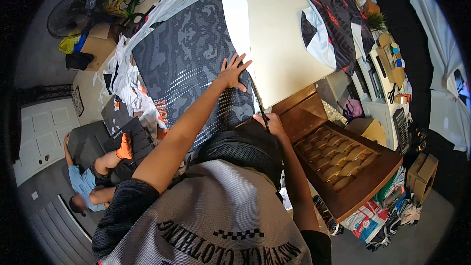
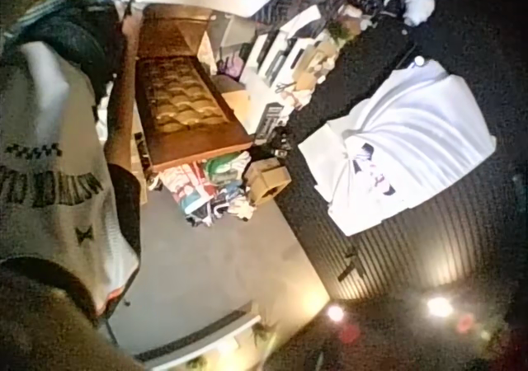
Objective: Cutting out a printed graphic from a large sheet of white fabric using scissors.
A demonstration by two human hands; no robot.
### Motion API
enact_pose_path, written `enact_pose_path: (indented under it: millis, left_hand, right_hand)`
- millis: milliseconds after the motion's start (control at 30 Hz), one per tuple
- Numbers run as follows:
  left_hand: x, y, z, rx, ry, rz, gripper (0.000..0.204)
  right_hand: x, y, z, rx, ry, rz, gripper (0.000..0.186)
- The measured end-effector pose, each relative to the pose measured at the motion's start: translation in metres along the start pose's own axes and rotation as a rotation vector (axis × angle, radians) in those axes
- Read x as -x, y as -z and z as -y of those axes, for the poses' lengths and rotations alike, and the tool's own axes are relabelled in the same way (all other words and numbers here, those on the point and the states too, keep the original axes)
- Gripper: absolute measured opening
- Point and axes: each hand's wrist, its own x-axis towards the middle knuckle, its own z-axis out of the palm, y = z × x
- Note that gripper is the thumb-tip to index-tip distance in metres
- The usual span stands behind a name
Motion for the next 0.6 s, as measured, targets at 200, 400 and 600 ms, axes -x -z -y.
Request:
enact_pose_path:
  millis: [200, 400, 600]
  left_hand:
    - [0.001, -0.002, 0.001, 0.014, -0.018, -0.012, 0.129]
    - [0.0, 0.0, 0.001, 0.005, -0.013, 0.001, 0.129]
    - [0.003, 0.008, -0.006, -0.048, 0.028, 0.045, 0.129]
  right_hand:
    - [0.0, 0.002, -0.001, 0.032, 0.045, 0.004, 0.045]
    - [0.0, 0.006, 0.005, 0.062, 0.039, 0.01, 0.046]
    - [0.0, 0.003, -0.001, 0.077, 0.095, -0.006, 0.048]
